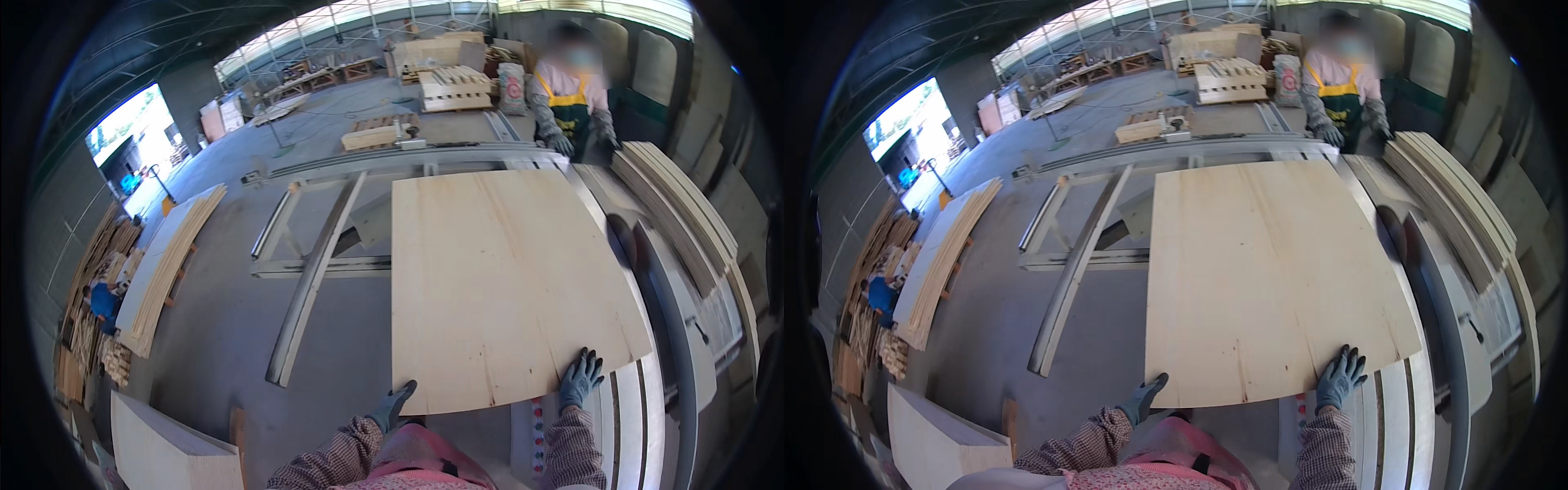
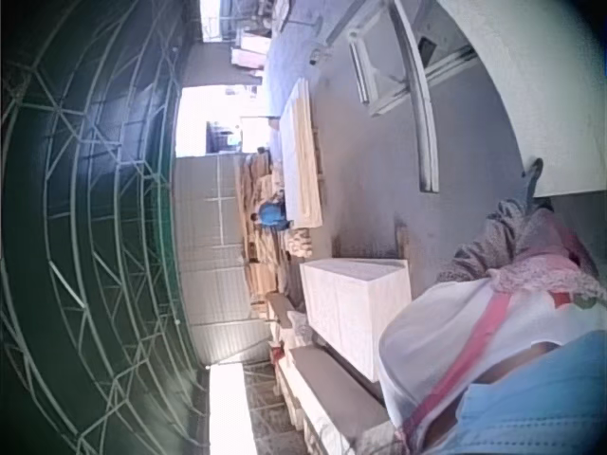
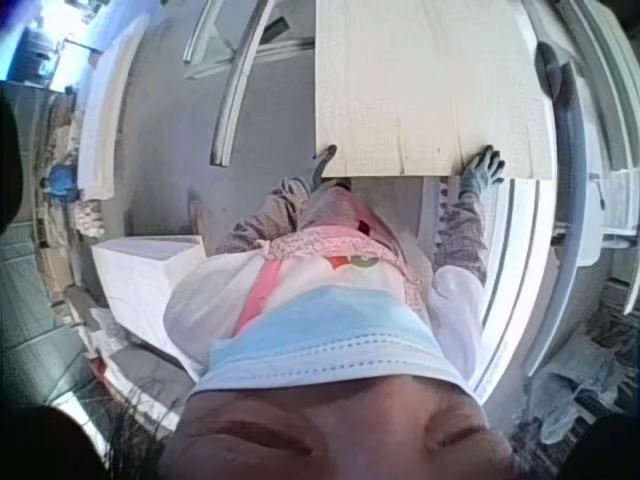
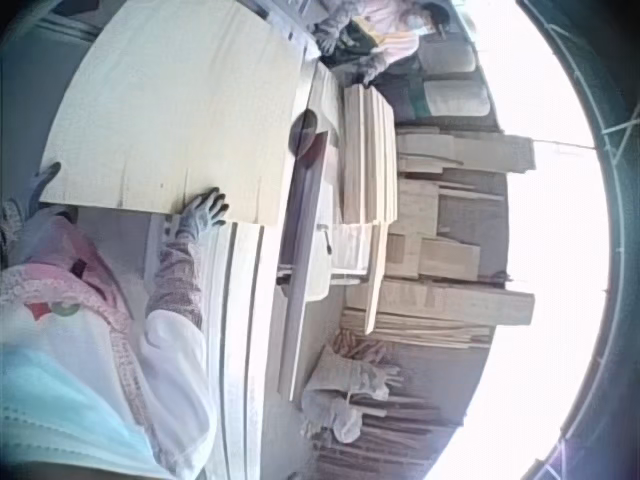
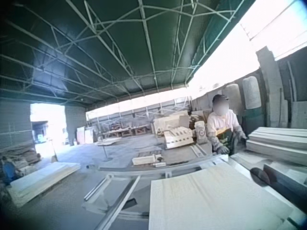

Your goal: The person positions a large plywood sheet on a table saw and, with assistance from a coworker, guides it through the blade to cut it into narrower strips. The person repeatedly aligns and feeds the sheet, then removes the cut pieces as they are produced.

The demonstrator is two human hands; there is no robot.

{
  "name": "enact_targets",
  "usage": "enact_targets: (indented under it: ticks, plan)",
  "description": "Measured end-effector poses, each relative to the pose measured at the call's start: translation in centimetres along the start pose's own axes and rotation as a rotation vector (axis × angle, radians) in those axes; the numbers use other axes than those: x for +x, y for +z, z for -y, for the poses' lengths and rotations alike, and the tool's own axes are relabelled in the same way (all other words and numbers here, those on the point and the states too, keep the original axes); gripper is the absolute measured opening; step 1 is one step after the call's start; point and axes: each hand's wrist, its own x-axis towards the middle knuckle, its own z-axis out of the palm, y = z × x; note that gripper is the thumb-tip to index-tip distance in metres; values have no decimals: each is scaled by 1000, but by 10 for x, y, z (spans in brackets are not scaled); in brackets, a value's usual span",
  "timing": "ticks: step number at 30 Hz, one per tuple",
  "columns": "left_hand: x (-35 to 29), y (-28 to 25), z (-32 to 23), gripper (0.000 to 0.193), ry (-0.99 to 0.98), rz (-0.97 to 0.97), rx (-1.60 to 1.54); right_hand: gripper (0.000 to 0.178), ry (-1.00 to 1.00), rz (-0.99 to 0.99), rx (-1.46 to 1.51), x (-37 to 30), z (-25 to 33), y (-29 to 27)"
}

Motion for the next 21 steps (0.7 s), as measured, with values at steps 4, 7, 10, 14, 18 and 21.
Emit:
enact_targets:
  ticks: [4, 7, 10, 14, 18, 21]
  plan:
    - [-27, 14, -25, 59, -152, 223, -175, 49, -31, -64, 12, 8, -7, 5]
    - [-24, 20, -33, 61, -237, 298, -268, 49, -17, -48, 33, 13, -3, 4]
    - [-17, 21, -31, 63, -250, 282, -310, 51, -14, -30, 38, 17, -1, 8]
    - [5, -1, -5, 64, -129, 407, -156, 53, -39, -59, 24, 21, -4, 11]
    - [34, -29, 26, 65, 142, 493, 304, 50, -21, -36, -13, 27, 2, 11]
    - [31, -28, 10, 64, 133, 452, 400, 50, -4, 4, 3, 32, 5, 9]
